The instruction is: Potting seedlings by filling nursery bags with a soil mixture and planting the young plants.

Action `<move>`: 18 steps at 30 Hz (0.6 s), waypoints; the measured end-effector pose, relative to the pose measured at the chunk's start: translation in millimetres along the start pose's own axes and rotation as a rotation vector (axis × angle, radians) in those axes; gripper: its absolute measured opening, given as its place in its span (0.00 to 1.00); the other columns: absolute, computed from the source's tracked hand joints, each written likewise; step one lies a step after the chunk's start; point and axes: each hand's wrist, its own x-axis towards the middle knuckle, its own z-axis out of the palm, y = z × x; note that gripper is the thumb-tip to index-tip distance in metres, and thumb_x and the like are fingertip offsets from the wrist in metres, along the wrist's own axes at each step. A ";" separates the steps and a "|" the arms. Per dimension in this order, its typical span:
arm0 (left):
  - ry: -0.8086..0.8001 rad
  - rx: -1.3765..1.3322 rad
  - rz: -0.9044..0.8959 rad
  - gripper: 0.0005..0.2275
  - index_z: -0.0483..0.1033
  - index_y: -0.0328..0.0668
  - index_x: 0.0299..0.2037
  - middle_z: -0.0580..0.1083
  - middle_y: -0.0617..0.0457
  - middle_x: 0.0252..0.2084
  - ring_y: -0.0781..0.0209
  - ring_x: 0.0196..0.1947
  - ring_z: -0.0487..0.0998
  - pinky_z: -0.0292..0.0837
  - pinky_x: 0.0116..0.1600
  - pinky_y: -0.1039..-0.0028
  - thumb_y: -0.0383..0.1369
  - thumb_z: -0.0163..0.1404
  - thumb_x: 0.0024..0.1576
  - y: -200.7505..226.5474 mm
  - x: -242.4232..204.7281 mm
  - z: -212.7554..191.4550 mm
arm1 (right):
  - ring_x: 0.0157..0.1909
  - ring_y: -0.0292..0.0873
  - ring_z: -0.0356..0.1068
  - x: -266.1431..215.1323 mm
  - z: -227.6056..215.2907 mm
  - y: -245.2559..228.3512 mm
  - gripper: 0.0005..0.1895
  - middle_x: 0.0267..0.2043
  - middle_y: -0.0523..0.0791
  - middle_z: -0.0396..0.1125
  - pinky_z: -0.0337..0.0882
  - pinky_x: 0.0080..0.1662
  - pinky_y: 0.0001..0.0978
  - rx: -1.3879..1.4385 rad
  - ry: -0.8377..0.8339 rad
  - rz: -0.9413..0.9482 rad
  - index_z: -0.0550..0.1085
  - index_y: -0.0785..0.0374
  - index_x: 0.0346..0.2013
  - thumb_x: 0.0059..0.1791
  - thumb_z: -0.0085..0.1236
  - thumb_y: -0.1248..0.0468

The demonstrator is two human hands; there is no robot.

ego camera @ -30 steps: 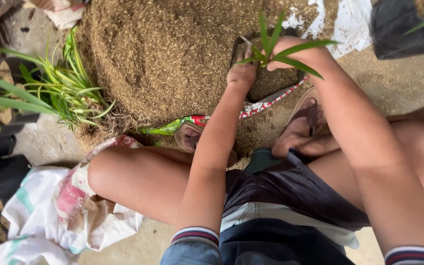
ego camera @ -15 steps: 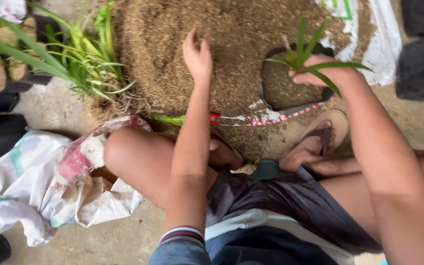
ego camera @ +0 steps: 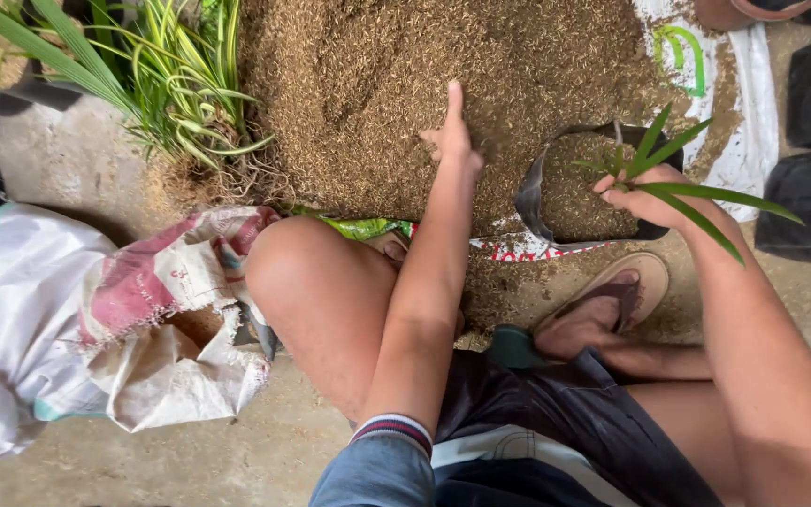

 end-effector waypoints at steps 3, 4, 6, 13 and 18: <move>0.067 -0.075 -0.047 0.56 0.25 0.64 0.76 0.26 0.48 0.78 0.42 0.78 0.40 0.43 0.77 0.44 0.49 0.53 0.38 -0.9 11.8 14.9 | 0.58 0.49 0.69 -11.5 -4.9 -9.8 0.15 0.59 0.44 0.71 0.66 0.59 0.42 0.058 -0.002 0.065 0.79 0.46 0.53 0.54 0.51 0.55; 0.068 -0.078 -0.057 0.56 0.25 0.64 0.76 0.26 0.48 0.78 0.42 0.78 0.40 0.43 0.77 0.44 0.49 0.53 0.38 -3.6 19.2 15.3 | 0.58 0.49 0.69 -10.9 -5.4 -9.5 0.15 0.59 0.44 0.71 0.66 0.59 0.42 0.052 -0.007 0.072 0.79 0.46 0.53 0.54 0.51 0.55; 0.115 -0.177 0.012 0.44 0.40 0.57 0.76 0.41 0.45 0.78 0.40 0.70 0.61 0.61 0.72 0.58 0.39 0.54 0.50 -7.3 32.8 15.9 | 0.55 0.47 0.68 -8.8 -6.4 -10.0 0.14 0.54 0.42 0.71 0.64 0.59 0.40 0.076 -0.003 0.068 0.79 0.46 0.53 0.55 0.52 0.55; 0.078 -0.137 0.135 0.23 0.64 0.36 0.61 0.70 0.47 0.57 0.53 0.54 0.72 0.69 0.62 0.67 0.22 0.53 0.54 -2.7 67.2 3.2 | 0.54 0.48 0.70 -12.0 -9.4 -19.4 0.15 0.49 0.45 0.74 0.65 0.58 0.41 0.048 0.001 0.078 0.79 0.47 0.53 0.54 0.51 0.55; -0.017 0.114 0.441 0.41 0.43 0.31 0.74 0.61 0.38 0.70 0.45 0.67 0.65 0.52 0.75 0.55 0.23 0.53 0.50 20.6 35.8 -0.8 | 0.50 0.50 0.70 -20.1 -12.5 -29.8 0.13 0.51 0.47 0.73 0.66 0.52 0.43 0.073 0.001 0.130 0.79 0.46 0.53 0.55 0.53 0.56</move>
